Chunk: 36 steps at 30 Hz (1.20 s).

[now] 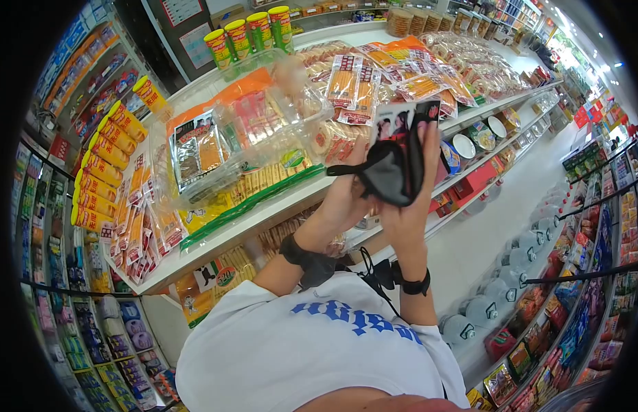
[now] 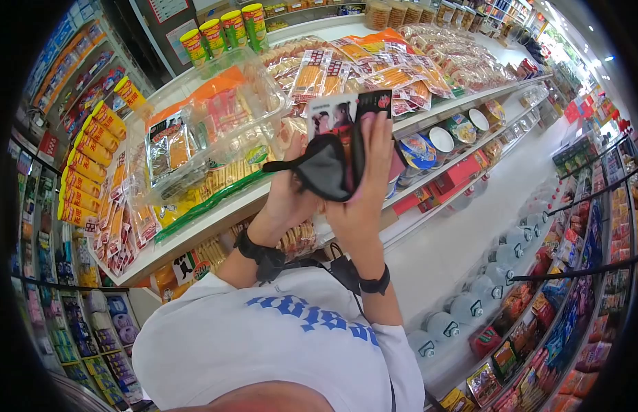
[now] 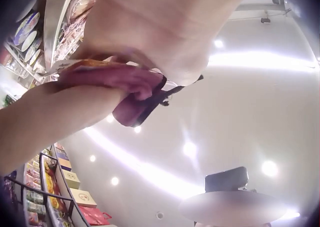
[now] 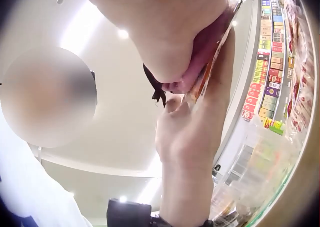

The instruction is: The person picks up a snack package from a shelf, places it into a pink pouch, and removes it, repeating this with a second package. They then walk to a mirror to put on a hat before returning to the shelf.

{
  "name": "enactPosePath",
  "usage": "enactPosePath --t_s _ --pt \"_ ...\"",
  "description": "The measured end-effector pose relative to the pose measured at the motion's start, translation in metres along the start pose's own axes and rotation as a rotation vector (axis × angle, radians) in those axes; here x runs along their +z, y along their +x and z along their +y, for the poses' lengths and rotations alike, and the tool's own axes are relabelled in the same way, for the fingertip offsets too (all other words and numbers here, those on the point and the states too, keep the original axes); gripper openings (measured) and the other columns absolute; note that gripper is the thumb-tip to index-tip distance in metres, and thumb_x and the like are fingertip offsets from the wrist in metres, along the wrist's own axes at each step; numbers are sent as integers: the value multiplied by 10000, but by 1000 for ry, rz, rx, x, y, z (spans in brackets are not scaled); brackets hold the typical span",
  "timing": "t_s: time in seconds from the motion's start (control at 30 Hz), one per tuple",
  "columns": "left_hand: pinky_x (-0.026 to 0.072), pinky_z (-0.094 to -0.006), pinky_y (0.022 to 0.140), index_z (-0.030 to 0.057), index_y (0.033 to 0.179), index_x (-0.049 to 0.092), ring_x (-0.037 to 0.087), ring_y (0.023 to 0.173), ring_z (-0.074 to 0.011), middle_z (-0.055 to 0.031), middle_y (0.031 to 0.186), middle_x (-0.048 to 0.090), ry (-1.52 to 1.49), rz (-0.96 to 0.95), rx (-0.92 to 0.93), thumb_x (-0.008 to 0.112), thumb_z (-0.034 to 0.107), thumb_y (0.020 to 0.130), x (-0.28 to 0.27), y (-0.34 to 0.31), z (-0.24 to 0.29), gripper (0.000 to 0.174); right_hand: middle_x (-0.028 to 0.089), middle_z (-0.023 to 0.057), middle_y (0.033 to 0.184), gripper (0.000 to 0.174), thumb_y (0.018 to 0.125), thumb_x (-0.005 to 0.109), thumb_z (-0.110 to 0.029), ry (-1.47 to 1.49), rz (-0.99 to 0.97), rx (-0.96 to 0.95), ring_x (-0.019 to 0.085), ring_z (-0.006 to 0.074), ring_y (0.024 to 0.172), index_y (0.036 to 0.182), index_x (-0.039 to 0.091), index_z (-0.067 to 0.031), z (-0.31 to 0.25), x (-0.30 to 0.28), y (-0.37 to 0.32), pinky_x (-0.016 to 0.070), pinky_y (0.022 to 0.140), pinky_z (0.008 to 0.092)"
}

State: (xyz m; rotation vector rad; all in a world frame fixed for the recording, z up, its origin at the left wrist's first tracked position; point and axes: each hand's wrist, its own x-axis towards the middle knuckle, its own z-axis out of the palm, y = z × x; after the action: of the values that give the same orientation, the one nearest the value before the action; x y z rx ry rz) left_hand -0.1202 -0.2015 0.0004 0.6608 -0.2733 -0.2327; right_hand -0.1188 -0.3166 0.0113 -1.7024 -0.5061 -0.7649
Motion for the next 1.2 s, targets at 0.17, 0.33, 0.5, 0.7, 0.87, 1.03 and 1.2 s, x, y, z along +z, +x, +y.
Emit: enactPosePath --t_s 0.17,0.33,0.5,0.7,0.87,1.03,1.2 --pt "437 -360 1055 80 1403 471 516 1232 -161 -56 1315 567 307 49 -86 490 402 1027 -14 -10 -12 496 439 157 1500 720 700 550 -146 -325 -206 -206 298 373 1452 1402 496 6 -11 -17 10 178 1183 503" --pt "488 -262 893 77 1388 469 530 1119 -95 -36 1243 570 635 -48 -113 536 370 1022 -17 -14 -4 473 611 132 1260 526 681 577 -175 -382 -271 -324 473 377 1299 1185 618 -29 -5 -21 19 241 1152 536" --pt "474 -215 760 37 1223 581 556 898 -68 5 1010 613 749 -36 -209 471 402 1045 11 -3 12 421 628 163 1082 448 690 625 -60 -278 -149 -13 568 354 1130 1133 606 3 30 -41 16 358 1070 486" --pt "538 -292 817 42 1246 584 639 948 -123 -43 1088 656 366 167 -134 427 375 1061 -11 8 -9 412 626 138 1173 415 870 527 36 137 -87 265 579 208 1119 1284 514 32 37 -34 2 411 1006 313" --pt "560 -379 900 41 1305 542 656 1075 -208 -119 1255 632 -38 37 -5 445 396 1045 -2 17 23 450 410 251 1474 763 699 536 20 -312 -116 -82 342 403 1410 1452 415 -11 2 -22 9 264 1158 441" --pt "489 -365 1005 58 1347 508 614 1152 -206 -105 1294 616 -71 172 68 436 428 1043 -19 26 37 484 328 186 1555 759 653 582 -94 -460 -533 -252 249 407 1456 1401 554 -217 -8 -11 -7 147 1167 610" --pt "481 -395 1027 44 1365 495 599 1190 -251 -129 1323 601 -49 169 130 411 404 1053 -12 21 46 483 346 177 1545 762 646 596 -58 -391 -480 -311 280 403 1442 1397 548 -174 6 -3 -14 175 1166 599"
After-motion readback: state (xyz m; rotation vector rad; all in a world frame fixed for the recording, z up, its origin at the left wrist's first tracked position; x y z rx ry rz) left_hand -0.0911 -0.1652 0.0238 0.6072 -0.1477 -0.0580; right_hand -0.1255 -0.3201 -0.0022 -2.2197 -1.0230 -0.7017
